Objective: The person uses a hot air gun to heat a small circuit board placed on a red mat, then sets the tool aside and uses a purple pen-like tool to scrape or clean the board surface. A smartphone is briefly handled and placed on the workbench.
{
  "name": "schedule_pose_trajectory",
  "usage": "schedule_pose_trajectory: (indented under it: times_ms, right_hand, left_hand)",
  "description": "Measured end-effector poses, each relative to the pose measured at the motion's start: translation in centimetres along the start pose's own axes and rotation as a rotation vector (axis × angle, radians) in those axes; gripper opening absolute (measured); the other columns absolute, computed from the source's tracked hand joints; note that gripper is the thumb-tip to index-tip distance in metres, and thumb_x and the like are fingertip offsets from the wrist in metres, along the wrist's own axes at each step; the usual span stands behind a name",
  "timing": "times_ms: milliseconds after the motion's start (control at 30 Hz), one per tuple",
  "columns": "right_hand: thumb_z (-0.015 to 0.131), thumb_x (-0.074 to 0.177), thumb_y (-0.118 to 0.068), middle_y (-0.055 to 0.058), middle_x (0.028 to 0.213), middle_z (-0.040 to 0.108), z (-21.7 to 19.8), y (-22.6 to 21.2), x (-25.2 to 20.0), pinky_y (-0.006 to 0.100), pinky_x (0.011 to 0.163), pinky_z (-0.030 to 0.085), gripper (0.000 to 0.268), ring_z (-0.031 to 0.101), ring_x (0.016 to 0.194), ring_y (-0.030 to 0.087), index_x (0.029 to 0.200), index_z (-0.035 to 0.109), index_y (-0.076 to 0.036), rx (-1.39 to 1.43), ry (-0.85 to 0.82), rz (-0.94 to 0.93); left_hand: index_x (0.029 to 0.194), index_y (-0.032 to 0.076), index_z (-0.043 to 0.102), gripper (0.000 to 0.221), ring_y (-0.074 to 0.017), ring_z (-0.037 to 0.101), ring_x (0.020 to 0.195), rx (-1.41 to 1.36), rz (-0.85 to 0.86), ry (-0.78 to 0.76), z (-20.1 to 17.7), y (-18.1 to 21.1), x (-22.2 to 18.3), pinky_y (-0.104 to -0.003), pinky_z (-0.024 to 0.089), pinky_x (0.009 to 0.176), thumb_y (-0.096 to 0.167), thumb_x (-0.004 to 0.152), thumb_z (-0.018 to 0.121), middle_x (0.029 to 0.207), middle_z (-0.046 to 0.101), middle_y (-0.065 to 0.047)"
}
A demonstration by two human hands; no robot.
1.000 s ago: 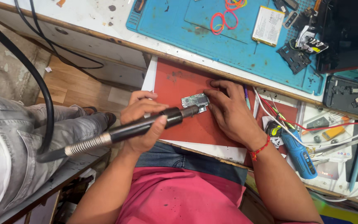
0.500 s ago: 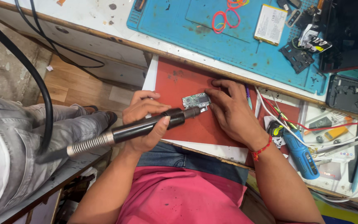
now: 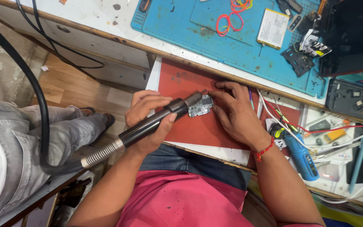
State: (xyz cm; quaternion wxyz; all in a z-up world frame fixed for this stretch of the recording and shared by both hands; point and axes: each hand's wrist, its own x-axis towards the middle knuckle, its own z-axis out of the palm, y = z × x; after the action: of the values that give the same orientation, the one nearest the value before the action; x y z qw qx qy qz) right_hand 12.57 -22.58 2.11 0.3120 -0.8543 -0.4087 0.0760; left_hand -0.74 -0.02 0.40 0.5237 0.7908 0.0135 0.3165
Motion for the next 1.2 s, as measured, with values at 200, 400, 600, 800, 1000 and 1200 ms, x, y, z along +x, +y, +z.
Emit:
schedule_pose_trajectory:
  times_ms: [200, 400, 600, 800, 1000, 1200]
  right_hand:
    - [0.072, 0.087, -0.009, 0.019, 0.139, 0.053, 0.0, -0.5, 0.4, 0.045, 0.108, 0.043, 0.040, 0.050, 0.129, 0.040, 0.126, 0.066, -0.006, -0.010, -0.003, 0.042]
    - [0.072, 0.087, -0.009, 0.026, 0.146, 0.048, 0.6, 0.6, -0.3, 0.048, 0.115, 0.039, 0.045, 0.046, 0.136, 0.045, 0.131, 0.064, -0.005, 0.002, -0.021, 0.056]
    - [0.070, 0.087, -0.009, 0.026, 0.148, 0.047, 0.6, 1.0, -0.2, 0.049, 0.118, 0.036, 0.043, 0.045, 0.140, 0.044, 0.130, 0.065, -0.007, 0.025, -0.017, 0.023]
    - [0.071, 0.085, -0.011, 0.025, 0.147, 0.048, 0.7, 0.9, 0.4, 0.049, 0.116, 0.037, 0.044, 0.045, 0.138, 0.044, 0.128, 0.065, -0.007, 0.017, 0.012, 0.006]
    - [0.070, 0.086, -0.012, 0.023, 0.147, 0.048, 1.1, 1.4, 0.0, 0.047, 0.115, 0.038, 0.043, 0.045, 0.138, 0.043, 0.128, 0.066, -0.008, 0.047, 0.017, 0.026]
    - [0.070, 0.086, -0.012, 0.022, 0.147, 0.049, 1.0, 1.3, -0.2, 0.047, 0.116, 0.038, 0.042, 0.045, 0.138, 0.042, 0.128, 0.066, -0.008, 0.044, 0.013, 0.023]
  left_hand:
    - [0.102, 0.006, 0.072, 0.025, -0.0220, 0.073, 0.099, -0.097, 0.020, 0.016, -0.1, -0.2, 0.1, -0.043, 0.053, 0.107, 0.026, 0.089, 0.078, 0.099, 0.077, -0.008]
    - [0.099, 0.005, 0.071, 0.026, -0.0283, 0.069, 0.105, -0.033, 0.095, -0.089, 0.1, -0.7, -0.5, -0.043, 0.053, 0.104, 0.026, 0.086, 0.079, 0.098, 0.076, -0.011]
    - [0.099, 0.005, 0.072, 0.020, -0.0306, 0.068, 0.108, -0.116, 0.035, -0.075, 0.0, -0.6, -0.3, -0.043, 0.052, 0.106, 0.019, 0.085, 0.076, 0.101, 0.077, -0.009]
    - [0.096, 0.003, 0.071, 0.019, -0.0301, 0.066, 0.108, -0.111, 0.074, -0.036, 0.2, -0.6, 0.2, -0.042, 0.051, 0.103, 0.016, 0.084, 0.077, 0.099, 0.076, -0.010]
    - [0.097, 0.002, 0.073, 0.017, -0.0289, 0.065, 0.108, -0.135, 0.076, -0.011, 0.4, -0.8, 0.1, -0.040, 0.053, 0.099, 0.014, 0.085, 0.076, 0.095, 0.074, -0.009]
    - [0.095, 0.003, 0.073, 0.015, -0.0253, 0.067, 0.107, -0.103, 0.070, -0.037, 0.4, -1.1, -0.1, -0.041, 0.051, 0.104, 0.014, 0.087, 0.076, 0.096, 0.077, -0.009]
